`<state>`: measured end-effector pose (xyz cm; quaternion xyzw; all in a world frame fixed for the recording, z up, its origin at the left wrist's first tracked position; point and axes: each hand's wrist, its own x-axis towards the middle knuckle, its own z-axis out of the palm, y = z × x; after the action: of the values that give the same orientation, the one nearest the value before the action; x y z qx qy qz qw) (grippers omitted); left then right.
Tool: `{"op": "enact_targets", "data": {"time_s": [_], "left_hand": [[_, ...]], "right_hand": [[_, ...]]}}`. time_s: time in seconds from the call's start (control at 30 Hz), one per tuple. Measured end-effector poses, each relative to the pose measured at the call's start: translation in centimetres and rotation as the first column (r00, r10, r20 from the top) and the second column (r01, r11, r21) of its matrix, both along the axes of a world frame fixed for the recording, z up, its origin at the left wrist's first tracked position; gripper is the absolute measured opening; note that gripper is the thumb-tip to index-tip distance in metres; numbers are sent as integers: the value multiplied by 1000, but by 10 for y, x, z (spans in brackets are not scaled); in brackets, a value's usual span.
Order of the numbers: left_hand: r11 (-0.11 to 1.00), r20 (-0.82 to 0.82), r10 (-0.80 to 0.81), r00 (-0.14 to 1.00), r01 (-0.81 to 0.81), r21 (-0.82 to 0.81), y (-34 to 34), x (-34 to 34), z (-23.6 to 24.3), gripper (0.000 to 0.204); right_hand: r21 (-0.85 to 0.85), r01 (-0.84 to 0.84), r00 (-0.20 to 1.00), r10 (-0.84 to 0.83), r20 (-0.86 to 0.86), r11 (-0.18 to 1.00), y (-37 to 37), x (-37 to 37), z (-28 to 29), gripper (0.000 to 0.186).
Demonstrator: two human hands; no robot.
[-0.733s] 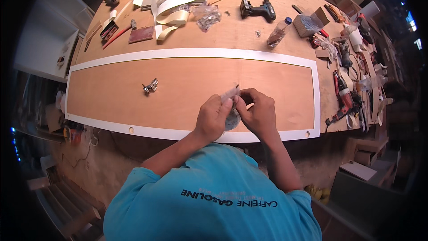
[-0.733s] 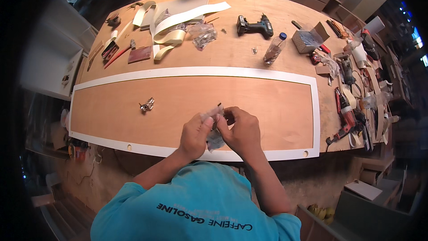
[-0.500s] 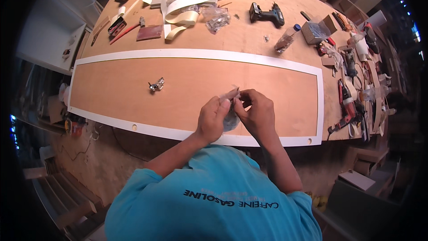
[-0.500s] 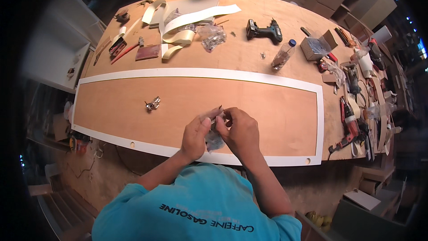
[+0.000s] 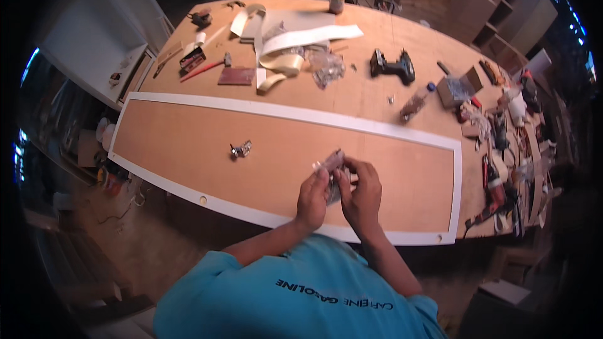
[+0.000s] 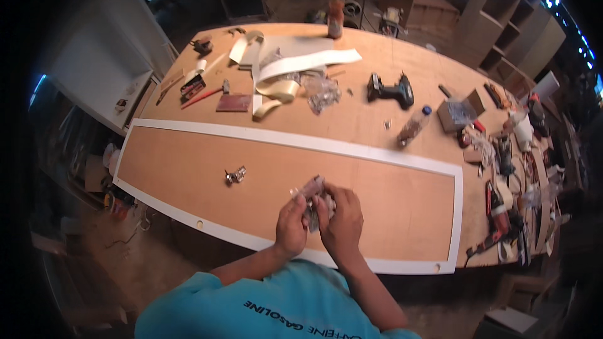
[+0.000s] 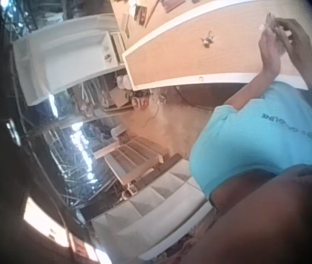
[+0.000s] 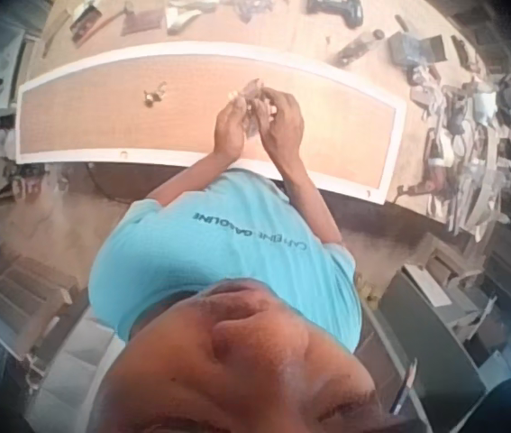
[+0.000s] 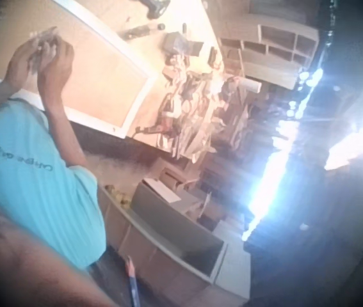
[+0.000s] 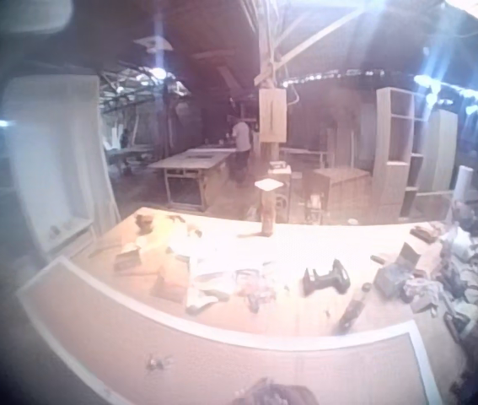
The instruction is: The person drills holes into a white board using a power drill and then removes metal hinges from a plastic bag.
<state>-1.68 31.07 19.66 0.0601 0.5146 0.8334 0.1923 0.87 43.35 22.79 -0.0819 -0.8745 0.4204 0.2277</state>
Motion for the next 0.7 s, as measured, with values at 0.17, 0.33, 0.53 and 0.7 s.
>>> {"op": "enact_targets", "data": {"time_s": [0.17, 0.33, 0.53, 0.7], "left_hand": [[998, 24, 18, 1000, -19, 62, 0, -4, -1, 55], [1000, -45, -15, 999, 14, -21, 0, -4, 3, 61], [991, -164, -37, 986, 15, -133, -4, 3, -1, 57], [943, -155, -172, 973, 208, 261, -22, -9, -11, 52]], "right_hand": [[-311, 24, 999, -14, 36, 950, -2, -9, -10, 26], [-594, -75, 989, 136, 58, 801, 8, -14, -11, 22], [-640, -113, 963, 243, 119, 760, 20, -11, -7, 18], [-626, -239, 960, 277, -39, 742, 18, 3, 4, 12]]}}
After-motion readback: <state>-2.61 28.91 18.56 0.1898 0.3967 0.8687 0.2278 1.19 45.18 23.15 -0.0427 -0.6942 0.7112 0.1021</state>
